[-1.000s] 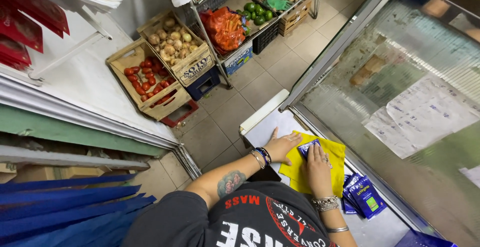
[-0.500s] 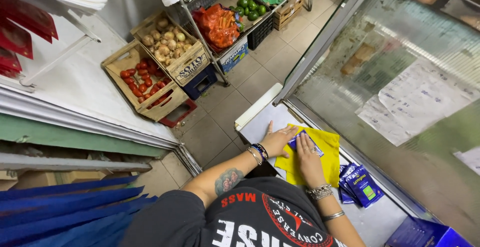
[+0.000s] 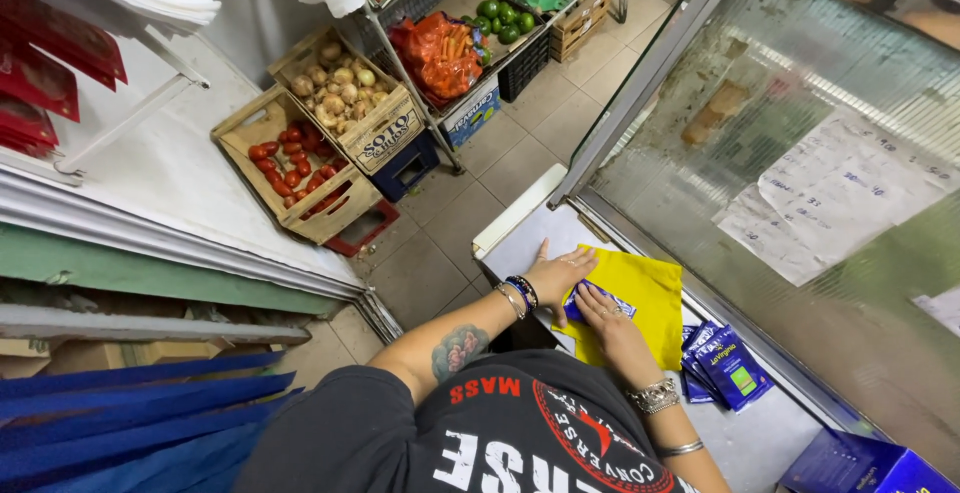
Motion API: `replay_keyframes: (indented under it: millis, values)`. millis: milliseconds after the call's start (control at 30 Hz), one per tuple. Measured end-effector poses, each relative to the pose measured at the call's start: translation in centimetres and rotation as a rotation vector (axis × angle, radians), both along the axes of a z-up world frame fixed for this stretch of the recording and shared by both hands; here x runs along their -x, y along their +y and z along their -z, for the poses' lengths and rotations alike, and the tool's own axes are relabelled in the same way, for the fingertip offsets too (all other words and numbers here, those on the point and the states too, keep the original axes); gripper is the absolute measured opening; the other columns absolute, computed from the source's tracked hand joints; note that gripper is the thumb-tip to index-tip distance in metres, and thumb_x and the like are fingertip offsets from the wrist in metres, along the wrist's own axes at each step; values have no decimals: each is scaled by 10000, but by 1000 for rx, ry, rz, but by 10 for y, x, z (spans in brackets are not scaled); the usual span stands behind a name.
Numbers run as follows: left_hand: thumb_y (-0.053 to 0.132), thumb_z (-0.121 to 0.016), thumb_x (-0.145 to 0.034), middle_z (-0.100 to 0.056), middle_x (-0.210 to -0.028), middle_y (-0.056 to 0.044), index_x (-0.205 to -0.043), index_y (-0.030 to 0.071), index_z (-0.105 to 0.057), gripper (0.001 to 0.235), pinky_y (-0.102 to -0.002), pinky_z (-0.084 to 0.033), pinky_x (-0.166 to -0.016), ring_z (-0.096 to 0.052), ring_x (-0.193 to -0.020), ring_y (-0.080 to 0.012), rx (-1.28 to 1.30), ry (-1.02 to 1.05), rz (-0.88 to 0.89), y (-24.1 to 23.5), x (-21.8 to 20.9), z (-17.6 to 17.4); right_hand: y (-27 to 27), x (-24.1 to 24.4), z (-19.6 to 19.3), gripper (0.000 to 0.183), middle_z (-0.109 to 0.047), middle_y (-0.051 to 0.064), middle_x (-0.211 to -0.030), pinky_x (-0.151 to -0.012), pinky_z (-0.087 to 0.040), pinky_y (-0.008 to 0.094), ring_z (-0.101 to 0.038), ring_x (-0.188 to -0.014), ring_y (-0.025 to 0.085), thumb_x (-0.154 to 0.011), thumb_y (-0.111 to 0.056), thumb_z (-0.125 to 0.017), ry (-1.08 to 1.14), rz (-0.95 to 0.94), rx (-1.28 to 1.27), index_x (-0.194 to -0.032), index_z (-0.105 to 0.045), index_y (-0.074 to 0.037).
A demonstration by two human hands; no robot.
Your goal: The person organizes tea packets on a counter by removing them from a box and placing them onto a yellow cloth.
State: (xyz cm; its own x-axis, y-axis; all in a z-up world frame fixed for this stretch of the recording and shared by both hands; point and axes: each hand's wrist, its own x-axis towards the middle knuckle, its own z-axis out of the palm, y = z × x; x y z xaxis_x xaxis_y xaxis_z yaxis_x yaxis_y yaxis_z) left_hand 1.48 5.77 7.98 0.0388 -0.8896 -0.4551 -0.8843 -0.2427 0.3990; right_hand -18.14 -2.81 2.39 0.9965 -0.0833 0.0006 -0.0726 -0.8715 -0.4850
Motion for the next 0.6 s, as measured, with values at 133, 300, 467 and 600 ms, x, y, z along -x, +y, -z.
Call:
replay_keyframes:
  millis: [133, 300, 467, 600]
  values:
    - [505, -1015, -418, -69, -1721, -45, -1628, 151, -108, 1553, -846, 81, -1095, -48, -1582, -226, -26, -50, 46, -11, -10, 50, -2, 7, 7, 642, -401, 49, -1633, -1232, -263, 411, -322, -1522, 270, -912, 63, -475, -12, 23, -108, -1521, -479, -141]
    - [361, -967, -640, -62, -1724, -67, -1632, 154, -122, 1320, -837, 79, -1092, -55, -1584, -246, -36, -12, 28, -13, -12, 49, -8, 14, 18, 704, -485, 24, -1585, -1234, -236, 441, -354, -1507, 248, -825, 107, -535, -28, 82, -362, -1467, -574, -181]
    - [416, -843, -778, -52, -1711, -43, -1606, 138, -170, 1103, -793, 6, -1127, -71, -1572, -175, -15, -138, 57, -6, -2, 15, -13, 21, -9, 699, -514, 34, -1554, -1246, -268, 422, -447, -1462, 227, -825, 142, -552, 119, 127, -482, -1439, -580, -190]
    - [404, -890, -723, -95, -1705, -48, -1595, 142, -210, 1136, -818, -27, -1107, -93, -1569, -185, 31, -202, 31, -5, 5, 26, -1, 21, -77, 772, -590, -7, -1491, -1218, -354, 375, -535, -1400, 187, -784, 196, -544, 128, 302, -455, -1434, -585, -219]
